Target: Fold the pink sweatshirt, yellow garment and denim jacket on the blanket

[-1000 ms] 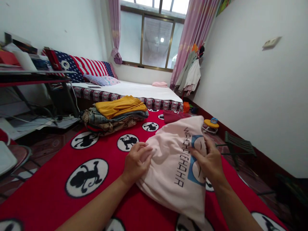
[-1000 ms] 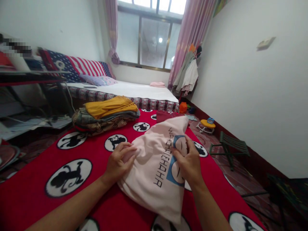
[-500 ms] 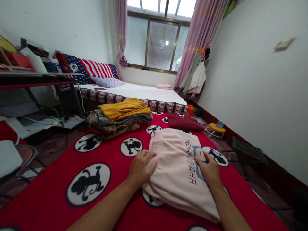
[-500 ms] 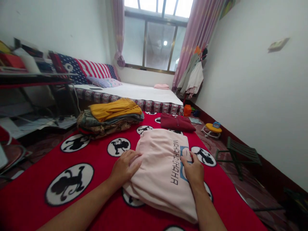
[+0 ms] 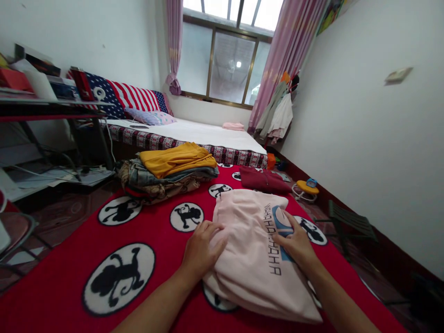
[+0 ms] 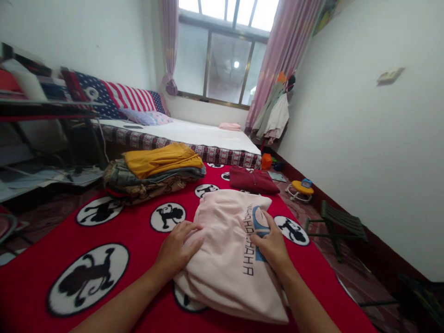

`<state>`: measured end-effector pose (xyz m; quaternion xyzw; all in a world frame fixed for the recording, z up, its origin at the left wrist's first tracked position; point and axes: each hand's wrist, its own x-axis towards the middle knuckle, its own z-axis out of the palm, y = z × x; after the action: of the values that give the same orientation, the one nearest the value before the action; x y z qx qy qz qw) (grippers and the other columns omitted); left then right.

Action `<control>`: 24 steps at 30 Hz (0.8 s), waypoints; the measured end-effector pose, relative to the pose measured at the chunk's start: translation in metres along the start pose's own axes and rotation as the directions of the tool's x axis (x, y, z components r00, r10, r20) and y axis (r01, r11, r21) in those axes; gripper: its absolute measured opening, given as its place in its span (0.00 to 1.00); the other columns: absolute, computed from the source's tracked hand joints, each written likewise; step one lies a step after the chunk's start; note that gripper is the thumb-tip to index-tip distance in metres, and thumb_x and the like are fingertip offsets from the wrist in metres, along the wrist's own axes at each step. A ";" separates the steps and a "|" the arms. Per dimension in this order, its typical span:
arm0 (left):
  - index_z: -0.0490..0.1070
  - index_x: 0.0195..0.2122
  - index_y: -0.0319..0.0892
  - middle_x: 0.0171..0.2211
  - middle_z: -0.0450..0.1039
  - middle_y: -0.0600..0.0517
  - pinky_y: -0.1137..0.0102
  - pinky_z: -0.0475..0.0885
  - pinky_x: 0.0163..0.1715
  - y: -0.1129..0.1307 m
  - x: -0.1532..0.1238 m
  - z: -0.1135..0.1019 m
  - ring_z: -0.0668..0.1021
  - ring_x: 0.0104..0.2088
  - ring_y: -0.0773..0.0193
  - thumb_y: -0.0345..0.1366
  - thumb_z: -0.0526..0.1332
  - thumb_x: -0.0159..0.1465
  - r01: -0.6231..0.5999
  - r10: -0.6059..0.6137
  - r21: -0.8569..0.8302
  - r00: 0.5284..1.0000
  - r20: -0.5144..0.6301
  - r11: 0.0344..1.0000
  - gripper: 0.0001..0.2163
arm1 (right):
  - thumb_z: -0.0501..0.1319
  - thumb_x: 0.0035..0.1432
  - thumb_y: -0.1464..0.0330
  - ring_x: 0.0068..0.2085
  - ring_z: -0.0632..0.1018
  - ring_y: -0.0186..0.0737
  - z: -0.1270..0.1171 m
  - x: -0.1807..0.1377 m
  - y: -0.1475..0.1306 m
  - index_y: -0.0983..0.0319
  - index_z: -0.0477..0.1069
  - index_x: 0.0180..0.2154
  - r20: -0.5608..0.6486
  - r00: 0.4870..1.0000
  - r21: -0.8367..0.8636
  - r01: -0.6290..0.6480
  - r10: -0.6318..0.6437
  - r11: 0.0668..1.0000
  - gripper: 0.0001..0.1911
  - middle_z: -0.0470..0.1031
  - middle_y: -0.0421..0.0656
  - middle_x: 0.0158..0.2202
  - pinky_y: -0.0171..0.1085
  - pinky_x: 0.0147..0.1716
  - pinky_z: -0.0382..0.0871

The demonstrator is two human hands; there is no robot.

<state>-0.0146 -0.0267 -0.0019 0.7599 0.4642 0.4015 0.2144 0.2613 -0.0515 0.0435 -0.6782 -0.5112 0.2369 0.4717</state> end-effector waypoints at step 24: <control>0.73 0.48 0.47 0.58 0.64 0.44 0.54 0.72 0.51 -0.006 -0.003 0.009 0.73 0.53 0.51 0.37 0.57 0.63 0.101 -0.103 0.087 0.994 0.027 0.991 0.13 | 0.70 0.49 0.60 0.59 0.66 0.68 -0.022 0.262 -0.050 0.60 0.64 0.60 -0.108 0.965 -0.792 0.063 -0.240 0.608 0.38 0.65 0.60 0.60 0.63 0.52 0.62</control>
<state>-0.0114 -0.0255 -0.0128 0.7498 0.5159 0.3577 0.2089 0.3515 0.1817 0.1395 -0.7899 -0.5679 -0.1204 0.1976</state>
